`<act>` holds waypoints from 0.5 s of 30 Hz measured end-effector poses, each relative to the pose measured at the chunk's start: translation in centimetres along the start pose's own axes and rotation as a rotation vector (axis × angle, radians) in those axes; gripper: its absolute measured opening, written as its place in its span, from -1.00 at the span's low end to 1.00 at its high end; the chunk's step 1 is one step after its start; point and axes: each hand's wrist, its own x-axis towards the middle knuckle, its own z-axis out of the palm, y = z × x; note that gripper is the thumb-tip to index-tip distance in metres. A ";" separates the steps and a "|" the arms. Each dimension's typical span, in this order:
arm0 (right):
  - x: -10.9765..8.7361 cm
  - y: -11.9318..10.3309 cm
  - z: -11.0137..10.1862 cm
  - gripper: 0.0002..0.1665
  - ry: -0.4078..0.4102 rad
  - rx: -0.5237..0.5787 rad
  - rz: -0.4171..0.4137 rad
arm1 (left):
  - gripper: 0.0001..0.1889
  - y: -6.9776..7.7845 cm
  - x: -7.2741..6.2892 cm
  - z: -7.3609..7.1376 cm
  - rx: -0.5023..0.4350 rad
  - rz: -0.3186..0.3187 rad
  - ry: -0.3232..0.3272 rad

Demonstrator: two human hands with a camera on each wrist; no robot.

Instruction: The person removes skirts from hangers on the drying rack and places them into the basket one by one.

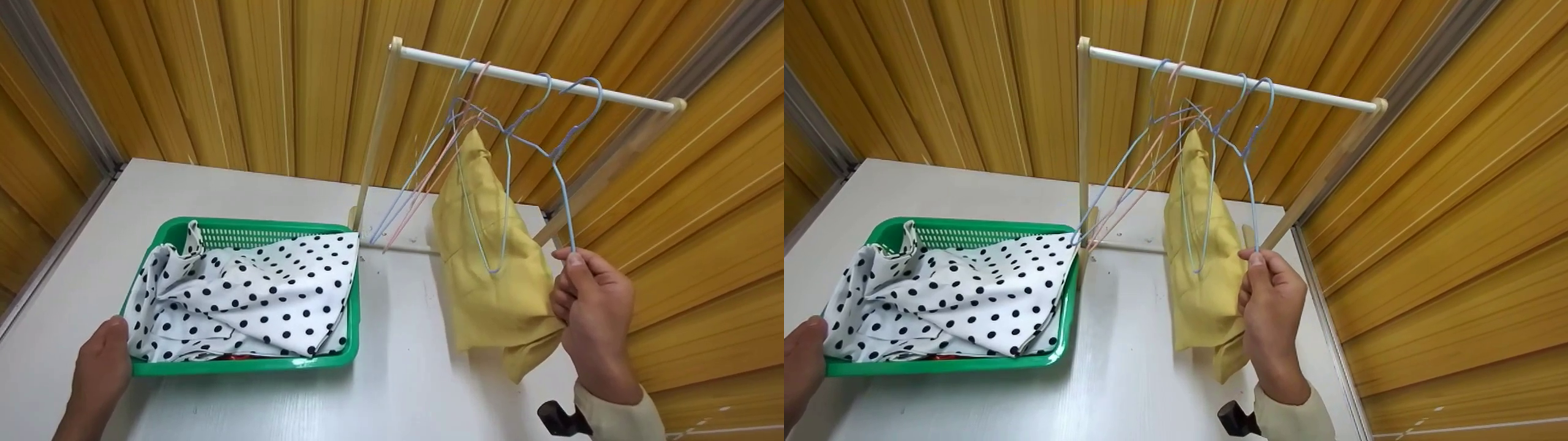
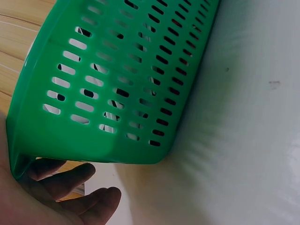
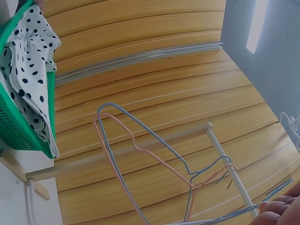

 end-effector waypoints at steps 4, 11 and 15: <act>-0.3 -0.1 0.1 -0.69 -0.027 0.026 -0.017 | -0.19 0.0 0.2 -0.2 0.018 -0.001 -0.014; -0.9 -0.6 0.2 -0.71 -0.067 0.056 -0.019 | -0.15 0.4 0.1 -0.4 0.093 0.017 0.018; -1.4 -0.7 0.2 -0.72 -0.105 0.083 -0.014 | -0.17 1.1 -0.4 -0.6 0.111 0.052 0.081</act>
